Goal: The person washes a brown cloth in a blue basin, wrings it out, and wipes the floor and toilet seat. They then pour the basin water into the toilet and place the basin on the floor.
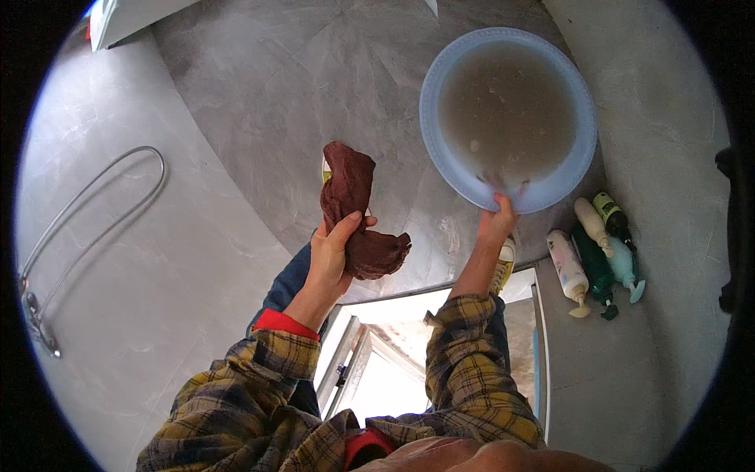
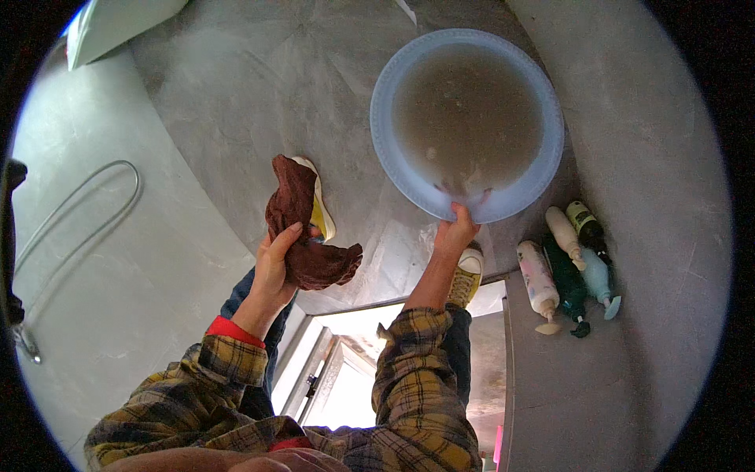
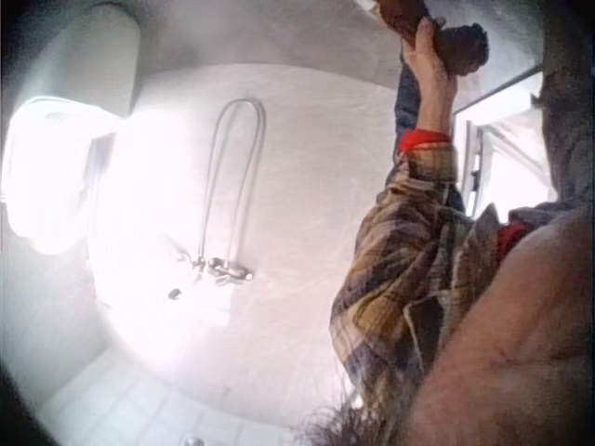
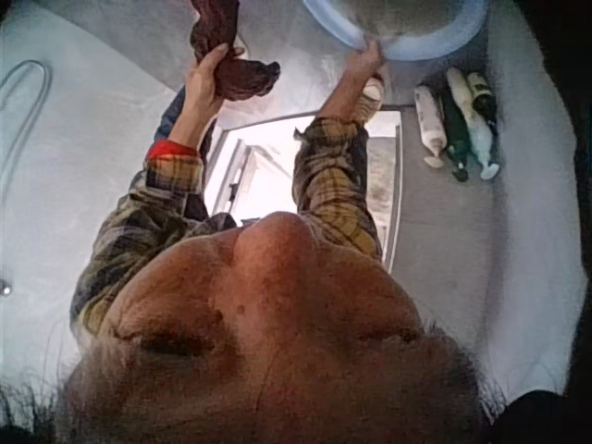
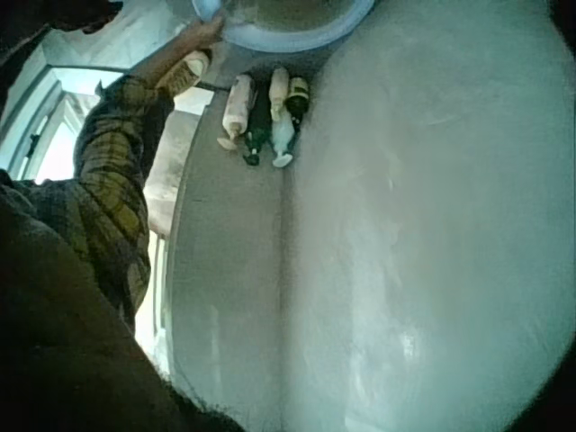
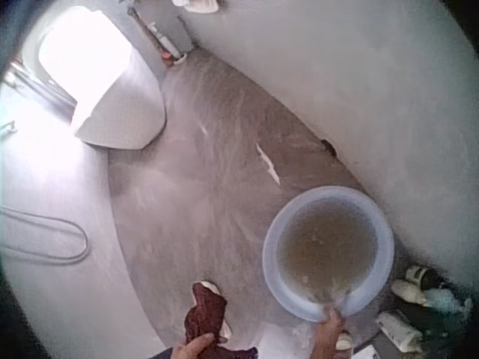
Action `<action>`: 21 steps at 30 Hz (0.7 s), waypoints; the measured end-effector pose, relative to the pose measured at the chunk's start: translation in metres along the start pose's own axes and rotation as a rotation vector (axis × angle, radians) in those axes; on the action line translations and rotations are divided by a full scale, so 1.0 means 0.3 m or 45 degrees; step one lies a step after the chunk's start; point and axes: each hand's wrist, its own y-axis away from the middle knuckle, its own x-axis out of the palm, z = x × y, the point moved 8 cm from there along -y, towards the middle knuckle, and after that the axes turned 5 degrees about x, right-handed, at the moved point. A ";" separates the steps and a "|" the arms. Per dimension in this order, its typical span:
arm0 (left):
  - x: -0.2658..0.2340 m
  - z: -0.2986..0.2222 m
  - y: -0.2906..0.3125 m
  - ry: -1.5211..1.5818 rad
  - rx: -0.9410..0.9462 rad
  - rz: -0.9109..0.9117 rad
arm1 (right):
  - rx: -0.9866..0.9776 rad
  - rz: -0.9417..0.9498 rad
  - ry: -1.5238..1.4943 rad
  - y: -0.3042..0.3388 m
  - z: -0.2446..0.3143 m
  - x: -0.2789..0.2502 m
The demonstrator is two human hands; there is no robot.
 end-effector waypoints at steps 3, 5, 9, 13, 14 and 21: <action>-0.027 -0.002 -0.043 0.002 -0.005 0.042 | -0.179 0.003 0.400 0.074 0.067 0.074; -0.069 -0.002 -0.093 -0.087 0.017 -0.057 | -0.186 0.032 0.494 0.099 0.089 0.125; -0.058 0.042 -0.314 -0.144 0.076 -0.031 | -0.042 0.097 0.360 0.068 0.104 0.186; -0.022 0.184 -0.513 0.088 -0.100 0.085 | 0.010 0.050 0.501 0.037 0.039 0.213; 0.002 0.203 -0.525 0.166 -0.076 0.188 | 0.009 0.094 0.413 0.041 0.018 0.228; 0.056 0.183 -0.582 0.088 0.080 0.079 | 0.090 0.274 0.338 0.056 -0.079 0.335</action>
